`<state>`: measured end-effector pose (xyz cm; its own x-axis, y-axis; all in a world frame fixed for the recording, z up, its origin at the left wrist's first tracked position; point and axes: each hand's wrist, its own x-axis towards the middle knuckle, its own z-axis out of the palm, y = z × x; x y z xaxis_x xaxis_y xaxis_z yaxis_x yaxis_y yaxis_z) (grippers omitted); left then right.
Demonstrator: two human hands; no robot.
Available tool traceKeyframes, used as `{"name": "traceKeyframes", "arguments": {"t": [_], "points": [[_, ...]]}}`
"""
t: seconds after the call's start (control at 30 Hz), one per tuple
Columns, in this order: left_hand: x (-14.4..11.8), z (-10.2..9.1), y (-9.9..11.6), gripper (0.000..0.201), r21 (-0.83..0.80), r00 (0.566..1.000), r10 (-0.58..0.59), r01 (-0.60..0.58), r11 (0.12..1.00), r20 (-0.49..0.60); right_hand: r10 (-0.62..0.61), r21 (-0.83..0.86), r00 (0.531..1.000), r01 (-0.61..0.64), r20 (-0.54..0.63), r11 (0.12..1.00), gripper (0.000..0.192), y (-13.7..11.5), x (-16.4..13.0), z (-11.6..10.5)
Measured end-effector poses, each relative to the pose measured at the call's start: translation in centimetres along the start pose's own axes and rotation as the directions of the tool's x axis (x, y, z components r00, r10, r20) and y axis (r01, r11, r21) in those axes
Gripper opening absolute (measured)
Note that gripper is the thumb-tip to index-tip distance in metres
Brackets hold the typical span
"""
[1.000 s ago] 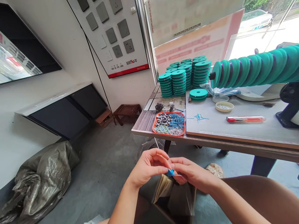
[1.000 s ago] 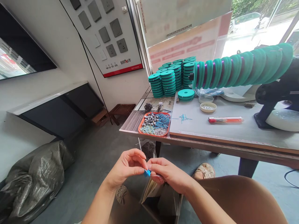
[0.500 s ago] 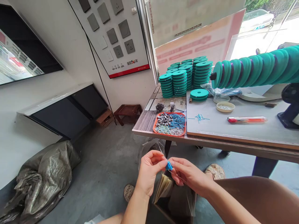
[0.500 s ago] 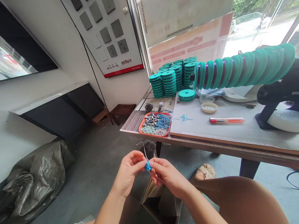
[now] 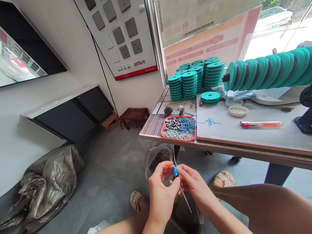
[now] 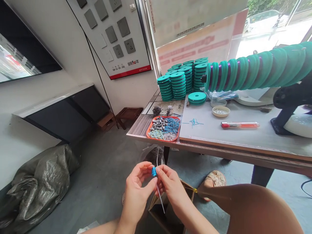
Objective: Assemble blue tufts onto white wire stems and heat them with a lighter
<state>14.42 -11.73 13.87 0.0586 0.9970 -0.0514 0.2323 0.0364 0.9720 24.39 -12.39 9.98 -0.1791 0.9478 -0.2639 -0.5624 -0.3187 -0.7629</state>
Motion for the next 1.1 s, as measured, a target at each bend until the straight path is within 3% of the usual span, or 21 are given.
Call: {"name": "traceKeyframes", "arguments": {"t": [0.13,0.3,0.43,0.67,0.9,1.1], "points": [[-0.1,-0.3,-0.1,0.027,-0.020,1.000,-0.006,0.006,1.000,-0.019,-0.008,-0.017,1.000,0.007,-0.019,1.000,0.045,0.1,-0.4,0.4],[0.5,-1.8,0.6,0.030,-0.251,0.987,-0.070,0.105,0.962,0.143,0.031,-0.055,0.991,-0.024,0.130,0.998,0.039,-0.9,-0.6,-0.4],[0.7,-2.4,1.2,0.034,-0.283,0.963,-0.095,0.167,0.944,0.251,0.067,-0.091,0.976,-0.050,0.205,0.995,0.034,-1.3,-0.7,-1.3],[0.7,-2.3,0.9,0.035,-0.285,0.966,-0.111,0.178,0.942,0.235,0.072,-0.119,0.977,-0.049,0.199,0.992,0.038,-1.3,-0.7,-1.2],[0.5,-2.5,0.6,0.039,-0.432,0.946,-0.235,0.312,0.846,0.224,0.010,-0.199,0.988,0.022,0.154,0.980,0.045,-1.6,-0.9,-0.2],[0.2,-2.3,0.5,0.042,-0.484,0.933,-0.278,0.356,0.800,0.226,-0.040,-0.245,0.991,0.070,0.127,0.967,0.044,-1.2,-0.8,-0.2]]}}
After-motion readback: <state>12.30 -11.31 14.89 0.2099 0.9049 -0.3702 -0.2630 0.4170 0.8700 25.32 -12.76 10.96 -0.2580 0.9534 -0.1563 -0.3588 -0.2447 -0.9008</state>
